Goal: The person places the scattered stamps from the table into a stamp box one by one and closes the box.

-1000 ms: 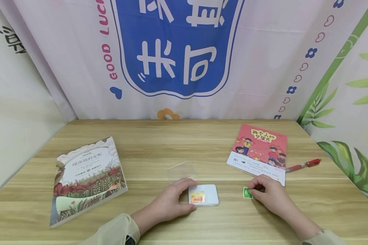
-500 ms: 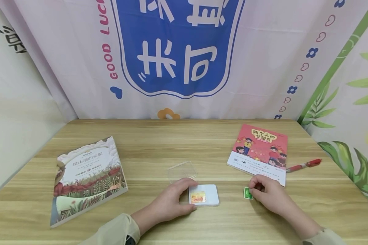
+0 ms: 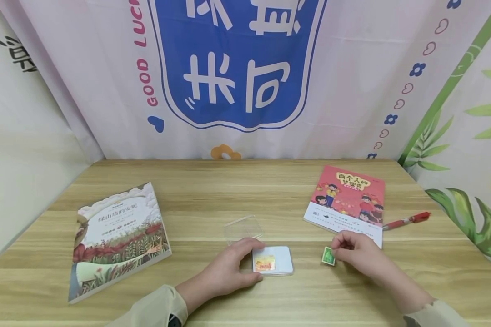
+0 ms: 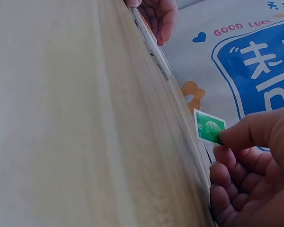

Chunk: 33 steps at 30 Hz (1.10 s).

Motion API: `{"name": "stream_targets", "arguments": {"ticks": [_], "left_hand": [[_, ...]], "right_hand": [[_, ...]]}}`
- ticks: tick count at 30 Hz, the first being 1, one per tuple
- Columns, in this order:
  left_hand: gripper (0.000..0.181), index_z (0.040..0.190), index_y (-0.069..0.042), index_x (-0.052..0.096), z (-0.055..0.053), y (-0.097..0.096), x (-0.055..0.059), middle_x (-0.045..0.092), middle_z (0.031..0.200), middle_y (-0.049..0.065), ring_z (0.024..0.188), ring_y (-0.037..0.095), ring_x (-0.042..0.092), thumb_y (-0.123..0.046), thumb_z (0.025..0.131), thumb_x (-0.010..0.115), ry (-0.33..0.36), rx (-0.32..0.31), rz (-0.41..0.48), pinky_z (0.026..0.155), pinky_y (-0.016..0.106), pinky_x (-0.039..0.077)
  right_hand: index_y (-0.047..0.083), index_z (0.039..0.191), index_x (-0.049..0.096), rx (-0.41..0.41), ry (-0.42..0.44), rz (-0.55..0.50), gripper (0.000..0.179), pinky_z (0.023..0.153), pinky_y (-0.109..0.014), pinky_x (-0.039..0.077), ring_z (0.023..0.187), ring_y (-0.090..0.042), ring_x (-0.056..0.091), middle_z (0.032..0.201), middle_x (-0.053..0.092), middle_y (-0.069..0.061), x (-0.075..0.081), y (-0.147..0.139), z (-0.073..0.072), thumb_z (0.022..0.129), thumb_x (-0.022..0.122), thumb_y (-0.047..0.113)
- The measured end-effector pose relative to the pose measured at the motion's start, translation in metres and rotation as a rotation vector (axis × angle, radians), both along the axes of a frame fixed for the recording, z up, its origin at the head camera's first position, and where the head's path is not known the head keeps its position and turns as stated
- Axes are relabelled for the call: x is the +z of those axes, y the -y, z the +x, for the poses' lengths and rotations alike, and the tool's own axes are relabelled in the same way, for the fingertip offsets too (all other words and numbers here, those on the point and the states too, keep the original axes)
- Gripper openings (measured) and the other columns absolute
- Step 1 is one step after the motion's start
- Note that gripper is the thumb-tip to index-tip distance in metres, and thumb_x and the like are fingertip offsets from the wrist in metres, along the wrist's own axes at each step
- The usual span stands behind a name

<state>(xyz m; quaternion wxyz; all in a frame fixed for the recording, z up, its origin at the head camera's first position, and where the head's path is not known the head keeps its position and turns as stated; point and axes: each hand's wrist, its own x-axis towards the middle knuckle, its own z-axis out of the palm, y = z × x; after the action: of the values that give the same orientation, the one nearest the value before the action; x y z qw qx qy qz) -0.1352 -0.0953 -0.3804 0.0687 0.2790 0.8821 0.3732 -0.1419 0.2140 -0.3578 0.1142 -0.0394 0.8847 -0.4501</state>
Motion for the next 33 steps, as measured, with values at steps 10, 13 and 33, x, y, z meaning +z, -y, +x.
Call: {"name": "stream_targets", "arguments": {"ticks": [10,13,33], "left_hand": [[0.053,0.125,-0.013,0.054,0.0,0.001,-0.001,0.052,0.127,-0.004,0.121,0.017,0.047,-0.021,0.077,0.074,-0.019,-0.001,-0.006,0.104,0.038,0.038],[0.053,0.125,-0.013,0.054,0.0,0.001,-0.002,0.052,0.127,-0.004,0.121,0.017,0.047,-0.021,0.077,0.074,-0.023,-0.001,-0.005,0.104,0.038,0.038],[0.052,0.127,-0.013,0.052,0.001,0.0,-0.003,0.051,0.129,-0.002,0.124,0.021,0.044,-0.024,0.079,0.071,-0.051,-0.008,-0.033,0.105,0.041,0.036]], "right_hand": [[0.001,0.095,0.06,-0.007,0.048,-0.103,0.016,0.061,-0.023,0.041,0.074,-0.015,0.045,0.081,0.056,-0.003,0.002,0.011,-0.001,0.084,0.064,0.012],[0.0,0.096,0.06,0.01,0.055,-0.137,0.017,0.06,-0.023,0.04,0.072,-0.014,0.045,0.081,0.056,-0.003,0.002,0.015,-0.002,0.084,0.064,0.011],[-0.006,0.1,0.058,0.162,0.097,-0.294,0.025,0.065,-0.025,0.052,0.072,-0.014,0.055,0.082,0.059,-0.005,0.003,0.033,-0.007,0.086,0.063,0.013]]}}
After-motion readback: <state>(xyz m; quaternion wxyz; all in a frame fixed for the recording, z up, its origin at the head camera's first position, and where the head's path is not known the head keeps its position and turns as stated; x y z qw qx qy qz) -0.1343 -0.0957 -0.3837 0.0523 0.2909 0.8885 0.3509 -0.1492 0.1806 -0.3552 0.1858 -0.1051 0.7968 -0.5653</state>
